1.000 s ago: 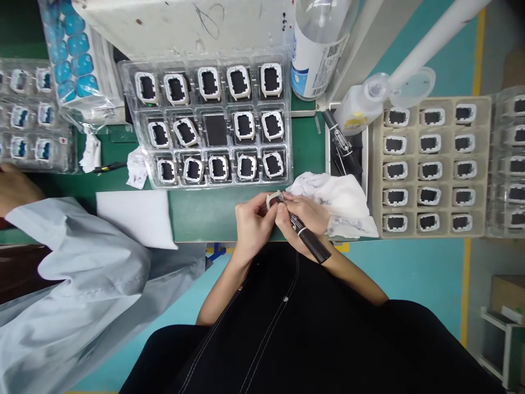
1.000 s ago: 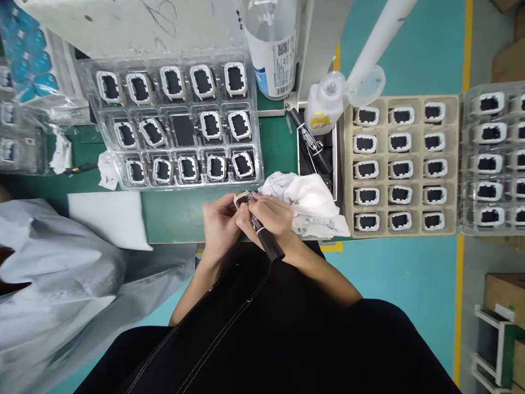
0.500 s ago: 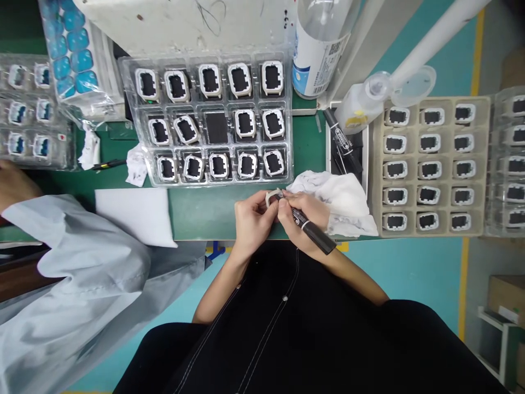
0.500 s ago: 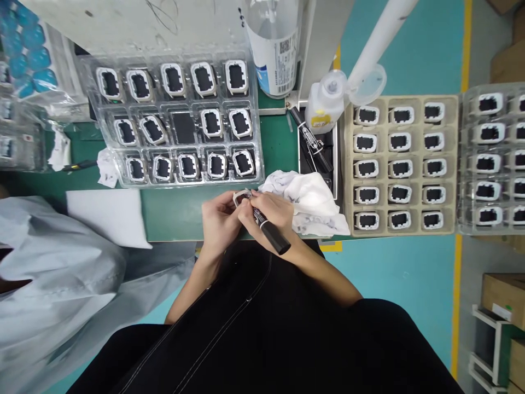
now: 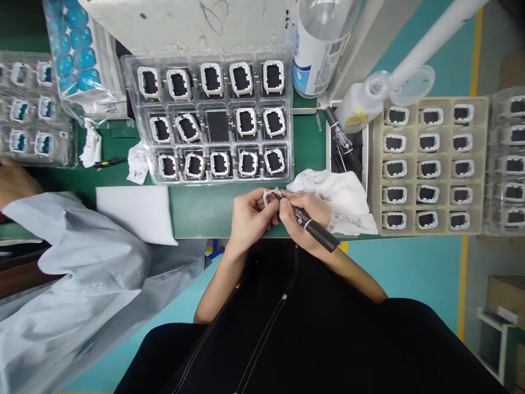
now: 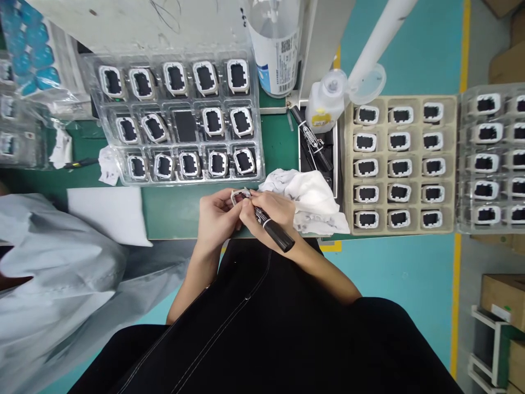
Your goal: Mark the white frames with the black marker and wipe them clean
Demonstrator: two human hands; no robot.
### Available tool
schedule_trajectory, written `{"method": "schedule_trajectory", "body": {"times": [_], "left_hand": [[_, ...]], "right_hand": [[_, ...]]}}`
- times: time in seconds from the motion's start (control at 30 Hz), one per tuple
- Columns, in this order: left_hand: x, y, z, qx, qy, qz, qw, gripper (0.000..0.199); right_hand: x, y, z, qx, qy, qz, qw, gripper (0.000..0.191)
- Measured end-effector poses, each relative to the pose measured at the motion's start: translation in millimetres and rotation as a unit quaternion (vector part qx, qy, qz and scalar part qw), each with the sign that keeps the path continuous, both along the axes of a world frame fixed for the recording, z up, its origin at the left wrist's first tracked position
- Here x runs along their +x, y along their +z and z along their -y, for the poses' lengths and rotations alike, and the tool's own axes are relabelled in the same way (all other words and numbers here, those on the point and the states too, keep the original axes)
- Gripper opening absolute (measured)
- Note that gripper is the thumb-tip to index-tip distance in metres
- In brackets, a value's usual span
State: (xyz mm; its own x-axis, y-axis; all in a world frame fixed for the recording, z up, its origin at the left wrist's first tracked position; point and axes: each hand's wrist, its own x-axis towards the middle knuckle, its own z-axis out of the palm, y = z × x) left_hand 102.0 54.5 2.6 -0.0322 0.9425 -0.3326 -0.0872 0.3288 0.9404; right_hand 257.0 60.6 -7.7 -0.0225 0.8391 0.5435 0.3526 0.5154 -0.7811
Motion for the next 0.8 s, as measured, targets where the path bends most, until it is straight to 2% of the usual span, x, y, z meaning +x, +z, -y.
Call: {"method": "schedule_trajectory", "body": {"times": [0.23, 0.47, 0.57, 0.8], "left_hand": [[-2, 0.2, 0, 0.003, -0.010, 0.006, 1.000, 0.035], [-14, 8.1, -4, -0.014, -0.071, 0.054, 0.996, 0.045], [-17, 9.4, -5, -0.021, -0.077, 0.074, 0.994, 0.048], [-18, 7.3, -5, -0.019, -0.075, 0.108, 0.991, 0.039]], "right_hand": [[1, 1.4, 0, -0.005, 0.002, 0.002, 1.000, 0.016], [1, -3.2, 2, 0.004, -0.004, -0.009, 1.000, 0.016], [0, -2.6, 3, 0.007, -0.002, -0.021, 1.000, 0.012], [-1, -3.1, 3, 0.010, 0.013, -0.071, 0.997, 0.011]]}}
